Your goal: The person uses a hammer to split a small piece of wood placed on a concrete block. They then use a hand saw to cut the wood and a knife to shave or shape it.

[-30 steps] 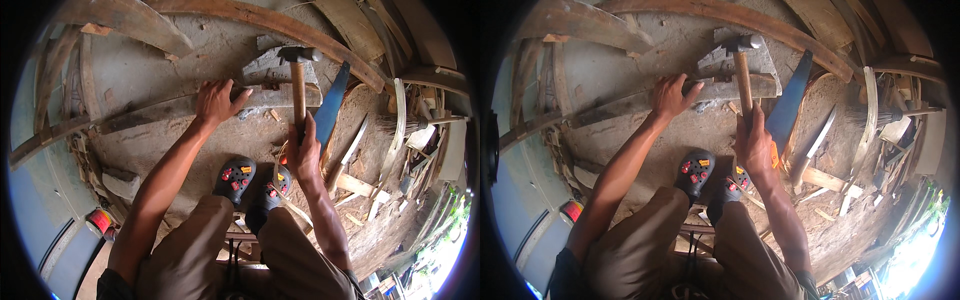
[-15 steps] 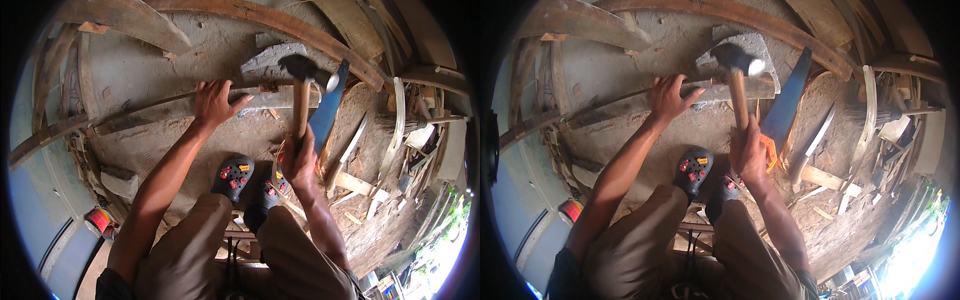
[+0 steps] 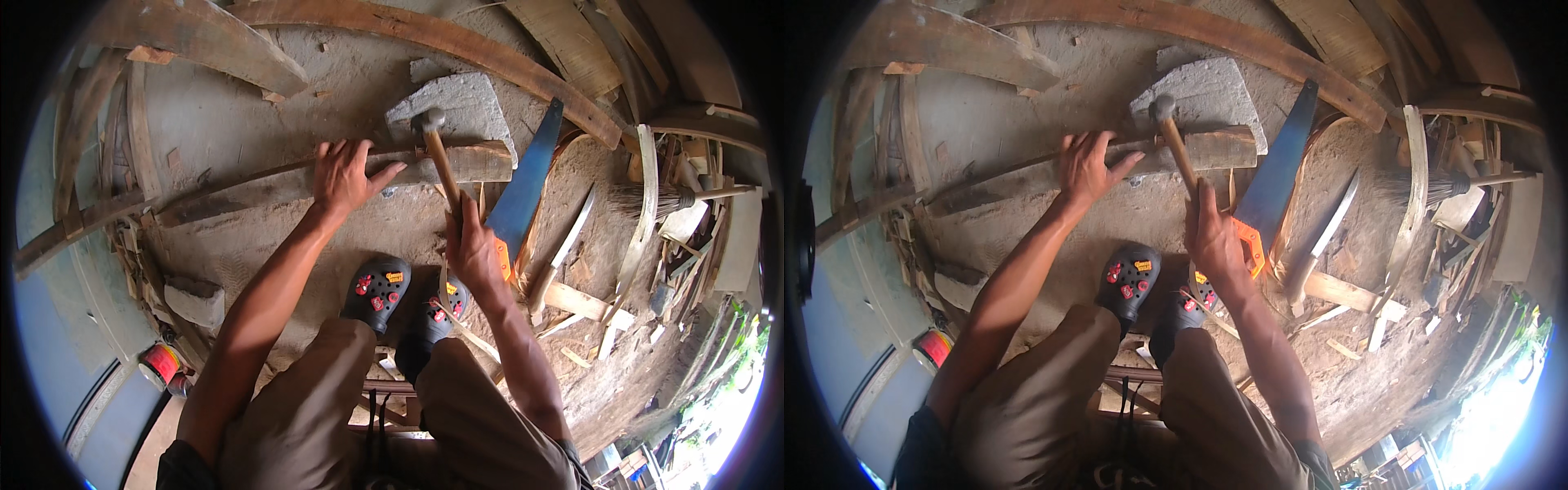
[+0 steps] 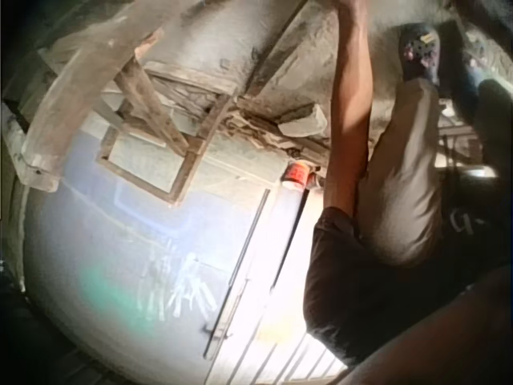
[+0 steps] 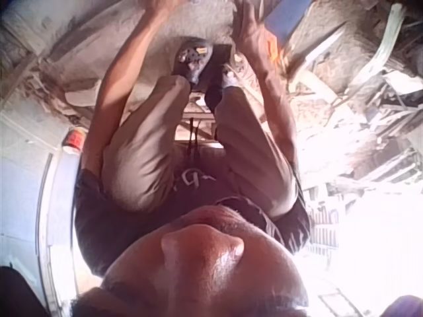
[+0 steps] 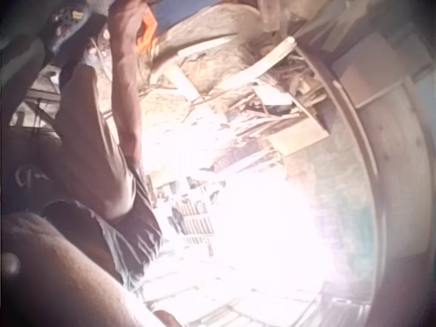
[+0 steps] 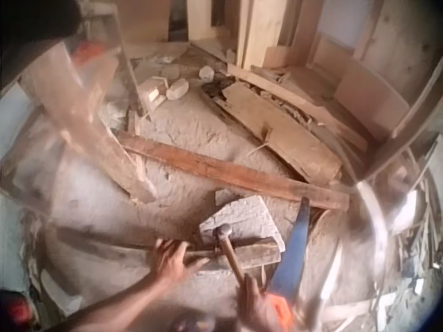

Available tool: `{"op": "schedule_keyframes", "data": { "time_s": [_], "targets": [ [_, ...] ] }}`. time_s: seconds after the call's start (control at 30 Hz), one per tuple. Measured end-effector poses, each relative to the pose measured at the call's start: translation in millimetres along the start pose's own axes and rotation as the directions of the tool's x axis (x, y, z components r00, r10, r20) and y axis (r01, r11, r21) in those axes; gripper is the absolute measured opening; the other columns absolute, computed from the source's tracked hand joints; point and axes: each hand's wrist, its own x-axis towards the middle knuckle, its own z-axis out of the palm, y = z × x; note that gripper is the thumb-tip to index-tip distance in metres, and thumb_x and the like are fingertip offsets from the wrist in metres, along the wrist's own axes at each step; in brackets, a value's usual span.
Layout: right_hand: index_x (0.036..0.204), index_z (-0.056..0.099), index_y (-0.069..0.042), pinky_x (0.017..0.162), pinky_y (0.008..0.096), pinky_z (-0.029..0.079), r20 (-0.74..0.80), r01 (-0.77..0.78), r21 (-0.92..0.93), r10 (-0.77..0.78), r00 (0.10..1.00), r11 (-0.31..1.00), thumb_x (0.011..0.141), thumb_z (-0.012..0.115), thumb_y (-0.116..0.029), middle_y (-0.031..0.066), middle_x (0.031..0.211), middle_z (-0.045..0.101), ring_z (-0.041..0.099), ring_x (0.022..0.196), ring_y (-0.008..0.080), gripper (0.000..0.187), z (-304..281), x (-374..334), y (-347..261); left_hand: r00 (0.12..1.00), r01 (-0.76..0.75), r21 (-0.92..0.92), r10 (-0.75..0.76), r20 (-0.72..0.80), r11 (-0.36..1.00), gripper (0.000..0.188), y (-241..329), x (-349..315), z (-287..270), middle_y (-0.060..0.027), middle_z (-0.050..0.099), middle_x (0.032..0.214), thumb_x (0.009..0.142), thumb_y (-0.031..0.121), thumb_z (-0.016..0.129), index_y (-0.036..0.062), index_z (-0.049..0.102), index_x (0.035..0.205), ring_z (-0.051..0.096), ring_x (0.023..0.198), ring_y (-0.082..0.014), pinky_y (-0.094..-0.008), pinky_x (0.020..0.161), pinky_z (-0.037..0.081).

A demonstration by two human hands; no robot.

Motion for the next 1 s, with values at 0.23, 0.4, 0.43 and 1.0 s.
{"op": "schedule_keyframes", "data": {
  "time_s": [0.23,0.4,0.43,1.0],
  "targets": [
    [0.14,0.036,-0.002,0.057,0.0545,0.052,-0.139,-0.037,0.238,0.072,0.988,0.971,0.102,0.055,-0.015,0.0294,0.084,0.067,0.069,0.076,0.0483,0.045,-31.9,6.3,-58.3,0.997,-0.014,0.052,0.018,-0.077,0.999,0.059,-5.2,-7.1,-4.1,-0.0072,0.065,0.079,0.082,0.066,0.07,0.0081,0.065,0.091,0.062,0.077,-0.0243,-0.0398,0.076,0.038],
    [0.14,0.036,-0.001,0.058,0.052,0.052,0.023,-0.114,0.074,0.113,0.993,0.991,0.102,0.054,-0.015,0.0291,0.082,0.067,0.068,0.072,0.0489,0.044,1.7,-10.4,-11.7,1.0,0.003,0.044,-0.002,-0.018,0.999,0.06,-0.2,-2.6,-1.8,-0.0073,0.065,0.08,0.082,0.067,0.068,0.0083,0.065,0.092,0.062,0.078,-0.0243,-0.0397,0.077,0.038],
    [0.14,0.036,-0.002,0.058,0.0513,0.052,0.063,-0.118,0.058,0.114,0.992,0.991,0.102,0.054,-0.015,0.0287,0.082,0.067,0.068,0.072,0.0481,0.043,2.0,-4.8,-12.7,1.0,0.014,0.048,-0.015,0.007,0.999,0.058,0.6,-3.3,-3.9,-0.007,0.067,0.083,0.082,0.065,0.071,0.008,0.065,0.094,0.063,0.08,-0.0242,-0.0395,0.077,0.039],
    [0.136,0.044,0.0,0.063,0.0352,0.053,-0.194,-0.06,0.196,0.098,0.976,0.979,0.099,0.059,-0.006,0.0136,0.087,0.064,0.067,0.071,0.0214,0.041,-29.3,-39.6,-25.2,0.984,0.12,-0.211,-0.088,0.155,0.97,0.072,11.7,16.1,-51.1,-0.0166,0.059,0.098,0.064,0.05,0.09,0.0023,0.055,0.105,0.064,0.092,-0.0337,-0.0441,0.075,0.054]
  ]
}}
